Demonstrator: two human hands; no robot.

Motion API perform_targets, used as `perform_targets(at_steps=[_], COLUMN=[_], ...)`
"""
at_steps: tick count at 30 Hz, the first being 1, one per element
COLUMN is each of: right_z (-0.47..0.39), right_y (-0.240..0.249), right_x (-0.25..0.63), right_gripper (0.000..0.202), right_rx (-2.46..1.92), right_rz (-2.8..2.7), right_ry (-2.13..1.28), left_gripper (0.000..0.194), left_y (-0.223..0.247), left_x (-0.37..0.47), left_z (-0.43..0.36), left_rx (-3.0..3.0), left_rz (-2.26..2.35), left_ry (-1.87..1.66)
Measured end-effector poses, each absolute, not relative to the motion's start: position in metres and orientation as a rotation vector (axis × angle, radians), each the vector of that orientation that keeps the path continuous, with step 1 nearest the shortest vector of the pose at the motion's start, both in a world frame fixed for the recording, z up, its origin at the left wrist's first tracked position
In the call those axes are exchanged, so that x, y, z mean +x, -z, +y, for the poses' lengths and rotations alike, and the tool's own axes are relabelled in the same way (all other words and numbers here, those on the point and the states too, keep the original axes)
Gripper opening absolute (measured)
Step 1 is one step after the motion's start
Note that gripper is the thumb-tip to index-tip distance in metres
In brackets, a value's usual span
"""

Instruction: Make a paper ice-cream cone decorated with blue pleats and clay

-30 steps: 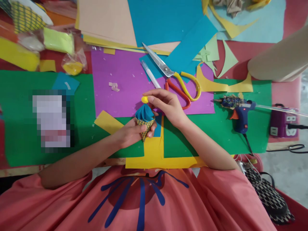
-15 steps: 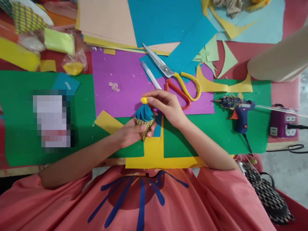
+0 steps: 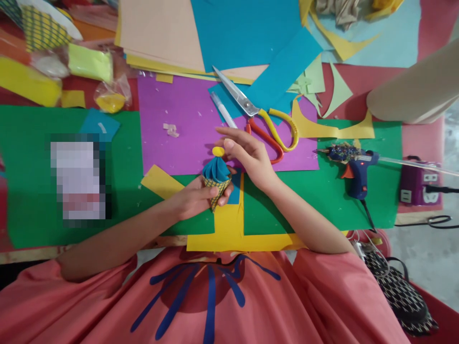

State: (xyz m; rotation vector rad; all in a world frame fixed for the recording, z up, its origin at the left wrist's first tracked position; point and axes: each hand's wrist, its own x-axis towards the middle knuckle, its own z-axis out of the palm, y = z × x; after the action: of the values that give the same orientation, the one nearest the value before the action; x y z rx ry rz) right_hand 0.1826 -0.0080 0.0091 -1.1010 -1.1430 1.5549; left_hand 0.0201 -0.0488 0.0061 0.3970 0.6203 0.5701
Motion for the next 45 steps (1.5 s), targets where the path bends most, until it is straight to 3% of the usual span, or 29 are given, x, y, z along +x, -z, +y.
perform_targets(at_steps=[10,30,35,41,45], right_z=[-0.006,-0.01,-0.01,-0.011,-0.011], right_y=[-0.021,-0.016,-0.018,-0.011,-0.006], right_x=[0.183,0.182,0.182,0.183,0.184], right_gripper=[0.04,0.03,0.035,0.058,0.063], right_rx=[-1.063,-1.018,-1.064,-0.973,-0.796], right_rz=[-1.22,-1.256,-1.296,-1.276,-1.277], right_ry=[-1.724,-1.635,-1.638,-1.584,-1.888], left_gripper=[0.051,0.046,0.044,0.048,0.054], left_y=[-0.002,-0.002,-0.001,-0.003,0.003], left_x=[0.016,0.017,0.018,0.014,0.01], left_z=[-0.05,-0.049,-0.05,-0.047,-0.046], left_rx=[0.45,0.436,0.45,0.592,0.745], left_rz=[0.551,0.537,0.528,0.556,0.583], left_ry=[-0.486,-0.509,-0.511,-0.603,-0.666])
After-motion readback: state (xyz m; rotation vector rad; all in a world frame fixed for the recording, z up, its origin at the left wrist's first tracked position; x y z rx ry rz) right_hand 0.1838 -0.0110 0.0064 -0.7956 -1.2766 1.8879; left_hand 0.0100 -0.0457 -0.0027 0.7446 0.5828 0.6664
